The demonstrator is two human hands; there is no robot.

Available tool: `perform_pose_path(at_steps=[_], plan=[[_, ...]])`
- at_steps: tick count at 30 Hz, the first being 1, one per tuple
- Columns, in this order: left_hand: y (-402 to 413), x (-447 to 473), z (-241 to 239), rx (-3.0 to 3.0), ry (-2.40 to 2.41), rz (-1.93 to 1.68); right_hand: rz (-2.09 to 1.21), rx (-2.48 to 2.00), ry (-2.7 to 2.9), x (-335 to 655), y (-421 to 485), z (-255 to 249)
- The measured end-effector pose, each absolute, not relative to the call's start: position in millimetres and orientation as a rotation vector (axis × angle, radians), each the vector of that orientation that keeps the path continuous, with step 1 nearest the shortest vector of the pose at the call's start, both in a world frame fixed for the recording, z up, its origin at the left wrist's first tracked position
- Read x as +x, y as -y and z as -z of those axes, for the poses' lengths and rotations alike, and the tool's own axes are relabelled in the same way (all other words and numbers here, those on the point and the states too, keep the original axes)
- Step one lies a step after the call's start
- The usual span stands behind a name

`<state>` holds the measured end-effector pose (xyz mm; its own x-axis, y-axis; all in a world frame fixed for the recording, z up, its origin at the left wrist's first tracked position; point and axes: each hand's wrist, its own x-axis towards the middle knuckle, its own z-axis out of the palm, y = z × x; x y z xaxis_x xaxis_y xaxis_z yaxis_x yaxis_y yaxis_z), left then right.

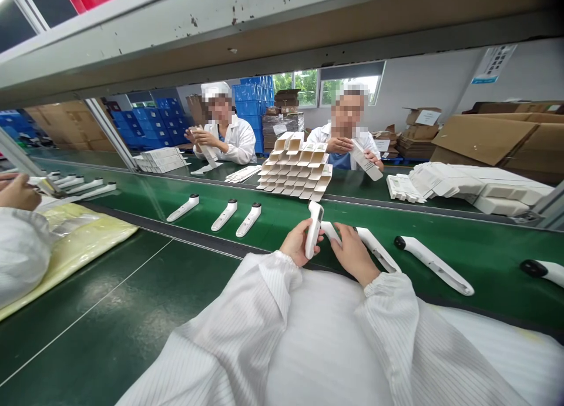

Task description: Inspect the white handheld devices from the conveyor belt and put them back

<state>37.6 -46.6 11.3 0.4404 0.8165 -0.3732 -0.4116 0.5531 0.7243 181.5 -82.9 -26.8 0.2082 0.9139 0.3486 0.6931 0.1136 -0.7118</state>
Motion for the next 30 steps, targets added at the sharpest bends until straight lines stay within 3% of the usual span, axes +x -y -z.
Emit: perform_pose_path(at_steps=[3,8,11,14,17,21,25,30], plan=[[50.4,42.4,-8.6,0.594,-0.747,-0.868,-0.404,-1.459,1.470,174.5,88.2,17.2],[52.9,45.8,-6.2,0.703,-0.675,-0.938,-1.071,-1.127,1.199,167.5,92.5,7.0],[43.4,37.3,-9.3,0.828,-0.769,-0.917,-1.288,-0.995,1.053,170.3,94.4,5.3],[23.9,13.8,-10.8,1.259,-1.040,-0.980,-1.348,-0.963,1.034,174.0,96.1,4.5],[2.8,-19.8,-6.0,1.823,-1.619,-1.072,-1.393,-0.979,1.055,175.5,97.6,4.3],[-13.0,-48.6,3.6,1.922,-2.064,-0.664,-1.443,-0.939,1.058,176.1,98.6,5.0],[-12.1,-40.6,3.4,1.582,-1.768,-0.854,-1.457,-0.932,1.037,176.9,98.4,5.5],[6.3,-10.8,-4.3,0.751,-0.921,-0.963,-1.452,-0.985,1.032,176.1,96.6,6.8]])
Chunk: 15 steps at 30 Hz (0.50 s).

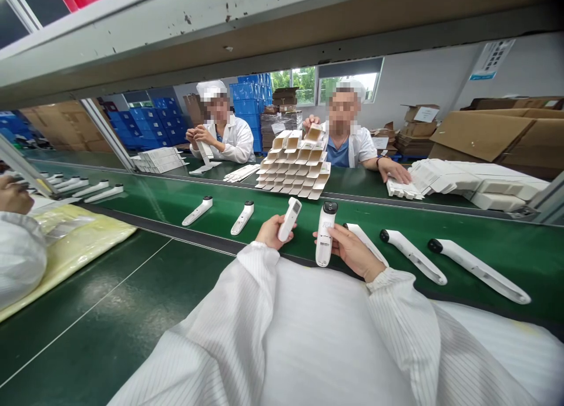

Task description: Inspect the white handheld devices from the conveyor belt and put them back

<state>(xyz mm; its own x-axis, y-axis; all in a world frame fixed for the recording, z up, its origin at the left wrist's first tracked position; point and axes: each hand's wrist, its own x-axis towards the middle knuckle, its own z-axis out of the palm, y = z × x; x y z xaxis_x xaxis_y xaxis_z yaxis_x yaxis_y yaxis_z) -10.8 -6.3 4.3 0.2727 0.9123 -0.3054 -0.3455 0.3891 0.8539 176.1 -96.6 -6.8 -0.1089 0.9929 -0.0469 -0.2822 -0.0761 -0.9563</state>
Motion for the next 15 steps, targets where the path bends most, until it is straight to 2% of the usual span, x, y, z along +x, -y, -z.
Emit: perform_pose_path(at_steps=[4,9,12,15], plan=[[23.2,11.3,-5.7,0.565,-0.717,-0.903,-1.319,-1.278,1.070,176.3,90.2,12.8],[39.0,30.8,-8.1,0.643,-0.764,-0.846,-0.726,-1.826,1.450,187.4,78.2,27.1],[45.8,37.2,-10.7,0.661,-0.760,-0.810,-0.464,-1.836,1.556,192.3,76.3,31.6],[50.0,41.4,-10.2,0.638,-0.783,-0.808,-0.327,-1.660,1.533,188.4,80.1,27.8]])
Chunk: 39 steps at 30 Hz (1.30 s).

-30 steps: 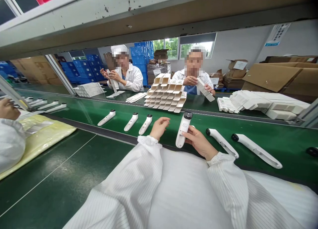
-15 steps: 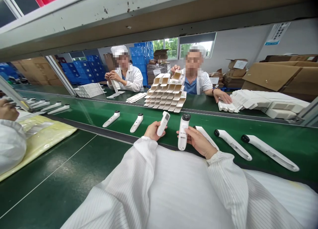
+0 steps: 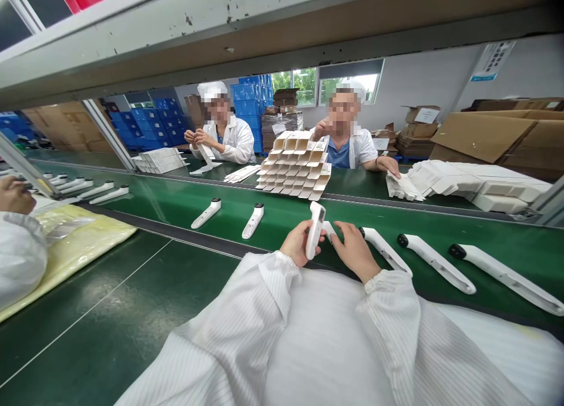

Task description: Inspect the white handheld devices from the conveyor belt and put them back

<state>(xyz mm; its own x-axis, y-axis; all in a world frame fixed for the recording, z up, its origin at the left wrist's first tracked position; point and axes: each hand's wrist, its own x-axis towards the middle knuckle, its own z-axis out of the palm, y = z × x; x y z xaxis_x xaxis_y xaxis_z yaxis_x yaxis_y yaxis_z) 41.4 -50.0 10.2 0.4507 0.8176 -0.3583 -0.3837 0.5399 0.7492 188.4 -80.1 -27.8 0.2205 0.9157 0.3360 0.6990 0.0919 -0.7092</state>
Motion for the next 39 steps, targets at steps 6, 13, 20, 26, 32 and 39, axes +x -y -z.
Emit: perform_pose_path(at_steps=[6,13,20,26,32,39], plan=[[53.9,48.6,-4.2,0.699,-0.682,-0.960,-0.950,-1.173,1.273,169.1,90.3,11.1],[23.6,14.6,-6.3,1.249,-1.043,-1.032,-1.322,-0.992,1.018,171.5,96.2,4.4],[-8.9,-42.4,5.1,1.614,-1.785,-0.960,-1.394,-1.006,1.026,172.0,97.7,3.3],[2.3,-14.0,1.6,0.851,-1.012,-0.984,-1.346,-1.269,1.003,171.1,95.2,5.1],[30.0,18.5,-8.0,0.680,-0.747,-0.819,-0.818,-1.773,1.404,186.9,80.1,26.8],[49.6,40.1,-10.7,0.677,-0.782,-0.895,-0.510,-1.466,1.437,183.2,81.9,22.9]])
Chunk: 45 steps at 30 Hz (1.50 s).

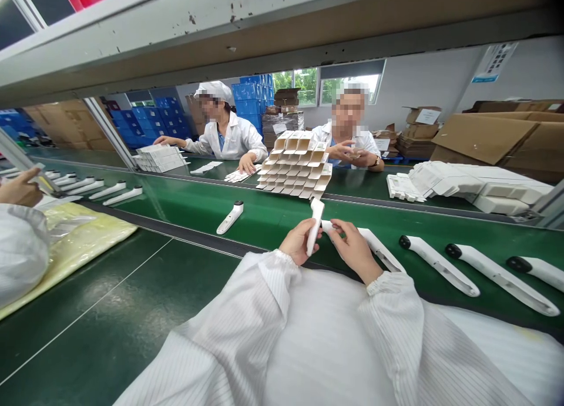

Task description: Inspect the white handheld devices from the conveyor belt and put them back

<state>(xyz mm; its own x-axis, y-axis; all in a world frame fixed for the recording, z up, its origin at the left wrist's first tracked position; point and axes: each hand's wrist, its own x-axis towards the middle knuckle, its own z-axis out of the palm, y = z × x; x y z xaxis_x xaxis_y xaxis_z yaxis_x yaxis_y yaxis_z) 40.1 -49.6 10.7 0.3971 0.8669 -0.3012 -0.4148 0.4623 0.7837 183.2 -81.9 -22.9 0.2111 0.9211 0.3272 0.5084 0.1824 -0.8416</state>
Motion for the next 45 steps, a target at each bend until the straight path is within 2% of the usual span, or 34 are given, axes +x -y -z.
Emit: perform_pose_path(at_steps=[4,7,14,19,23,30,35,37,41,45], plan=[[52.2,43.3,-8.3,0.719,-0.642,-0.936,-1.026,-1.134,1.220,170.5,88.7,10.1],[52.5,43.6,-7.0,0.730,-0.663,-0.937,-1.232,-1.004,1.063,168.0,92.7,5.1],[22.4,13.9,-8.4,0.978,-0.977,-1.002,-1.363,-0.973,0.965,175.3,94.3,7.0],[-11.6,-52.8,-10.1,1.692,-1.752,-1.275,-1.389,-0.985,0.995,176.7,94.7,7.6],[-19.2,-82.4,1.2,1.679,-2.083,-1.089,-1.391,-1.021,0.973,176.6,94.5,8.5],[-20.2,-65.9,2.6,1.437,-1.862,-1.034,-1.393,-1.048,0.988,176.7,94.4,8.8],[-1.4,-36.7,-11.4,0.769,-0.894,-1.048,-1.383,-1.163,0.980,175.5,93.6,10.4],[9.3,-20.6,-14.0,0.626,-0.746,-0.980,-1.327,-1.303,1.011,177.5,91.0,14.2],[27.3,8.0,-14.8,0.654,-0.762,-0.887,-0.903,-1.709,1.309,187.5,82.8,26.6],[38.0,23.0,-14.4,0.701,-0.738,-0.809,-0.532,-1.812,1.497,193.9,79.5,32.4]])
